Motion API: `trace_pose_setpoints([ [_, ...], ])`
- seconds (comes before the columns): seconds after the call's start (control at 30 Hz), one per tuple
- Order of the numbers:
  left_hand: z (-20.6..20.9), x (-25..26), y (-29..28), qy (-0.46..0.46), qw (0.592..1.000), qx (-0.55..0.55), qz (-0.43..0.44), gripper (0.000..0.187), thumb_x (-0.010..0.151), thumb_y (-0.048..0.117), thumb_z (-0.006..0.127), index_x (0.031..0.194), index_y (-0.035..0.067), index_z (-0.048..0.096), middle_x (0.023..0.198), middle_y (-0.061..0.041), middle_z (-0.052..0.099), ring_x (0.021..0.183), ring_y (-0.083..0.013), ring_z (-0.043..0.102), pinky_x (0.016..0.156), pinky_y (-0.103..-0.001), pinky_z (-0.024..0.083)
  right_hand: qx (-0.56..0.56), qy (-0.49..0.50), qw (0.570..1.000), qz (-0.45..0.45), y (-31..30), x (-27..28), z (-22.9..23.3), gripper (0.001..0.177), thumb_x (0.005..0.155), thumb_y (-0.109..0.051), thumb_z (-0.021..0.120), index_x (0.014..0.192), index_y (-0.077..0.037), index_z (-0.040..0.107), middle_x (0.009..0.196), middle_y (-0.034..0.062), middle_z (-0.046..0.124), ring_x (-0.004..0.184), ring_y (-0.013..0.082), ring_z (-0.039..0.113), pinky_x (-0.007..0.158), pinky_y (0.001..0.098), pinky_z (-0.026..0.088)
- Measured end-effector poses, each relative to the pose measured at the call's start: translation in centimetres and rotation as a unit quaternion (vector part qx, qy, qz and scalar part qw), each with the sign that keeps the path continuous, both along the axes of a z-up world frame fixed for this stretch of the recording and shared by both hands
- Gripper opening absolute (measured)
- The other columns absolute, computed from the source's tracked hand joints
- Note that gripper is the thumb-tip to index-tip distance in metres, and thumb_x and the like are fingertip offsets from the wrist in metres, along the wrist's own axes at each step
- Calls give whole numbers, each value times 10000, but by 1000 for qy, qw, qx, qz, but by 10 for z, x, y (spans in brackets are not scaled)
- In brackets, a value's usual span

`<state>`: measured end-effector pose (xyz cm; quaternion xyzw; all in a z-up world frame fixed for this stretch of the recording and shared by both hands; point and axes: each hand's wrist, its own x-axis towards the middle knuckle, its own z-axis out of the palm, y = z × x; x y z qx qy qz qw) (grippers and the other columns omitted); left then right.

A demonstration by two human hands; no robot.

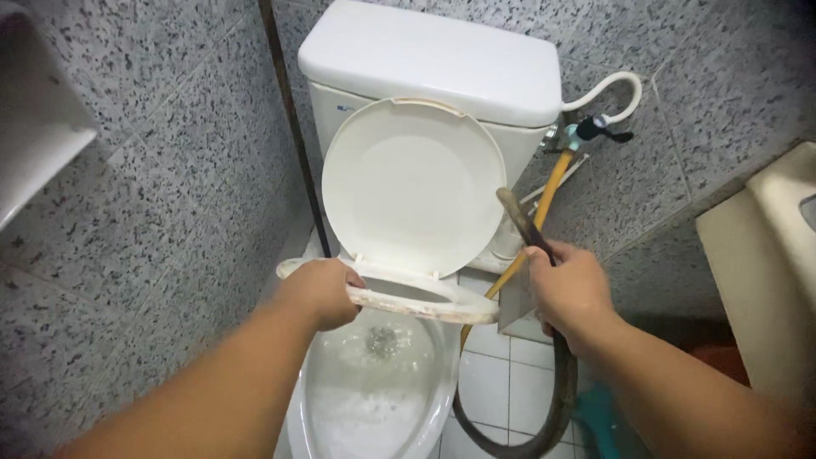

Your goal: The person uses a handheld bidet sprayer to rinse the toilet seat, lid, and bowl. They wipe the seat and lid with a yellow sponge, then continue rinsing the bowl and exterior surfaces before closing the lid.

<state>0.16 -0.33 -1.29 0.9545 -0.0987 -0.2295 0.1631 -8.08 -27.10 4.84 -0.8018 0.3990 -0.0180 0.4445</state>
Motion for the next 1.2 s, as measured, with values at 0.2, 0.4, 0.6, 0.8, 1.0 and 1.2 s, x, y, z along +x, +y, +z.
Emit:
trace_pose_setpoints([
  [0.2,-2,1,1,-12,1000,8,-21,300,793,200,757,1080,271,809,1111,-39,758,1060,-234,712,946,-362,561,-16,-80,992,91,25,22,39,402,973,-309,581,1327,-152,685,572,30,507,401,166,458,384,355,396],
  [0.4,-13,-1,8,-7,1000,3,-26,305,791,208,759,1087,269,799,1114,-38,759,1062,-239,714,950,-366,560,66,-20,963,261,48,32,40,448,961,-311,600,1388,-185,644,525,12,478,398,127,440,374,312,390],
  [0.6,-14,-18,12,-12,1000,-1,-7,335,789,201,756,1112,281,790,1124,-45,749,1076,-255,701,968,-372,551,55,107,961,251,52,14,11,432,998,-342,623,1394,-171,620,527,25,453,371,151,402,356,343,355],
  [0.8,-10,-31,13,-23,1000,4,-3,420,771,74,694,1126,281,779,1136,-26,741,1143,-255,654,1001,-383,522,34,140,973,179,45,2,8,415,997,-316,571,1345,-124,689,546,40,476,380,157,426,373,344,378],
  [1.0,-21,-27,15,-22,1000,-3,-7,412,783,59,677,1121,267,787,1119,-40,758,1130,-257,669,1006,-377,525,-99,199,958,180,43,-8,7,395,999,-355,558,1331,-183,687,603,82,623,440,203,572,426,367,476],
  [1.2,-7,-20,7,-4,1000,21,-19,422,770,62,684,1112,286,788,1115,-28,762,1085,-232,701,990,-361,543,-131,219,955,150,22,-6,10,389,1008,-366,542,1292,-131,666,636,97,614,470,236,598,469,399,533],
])
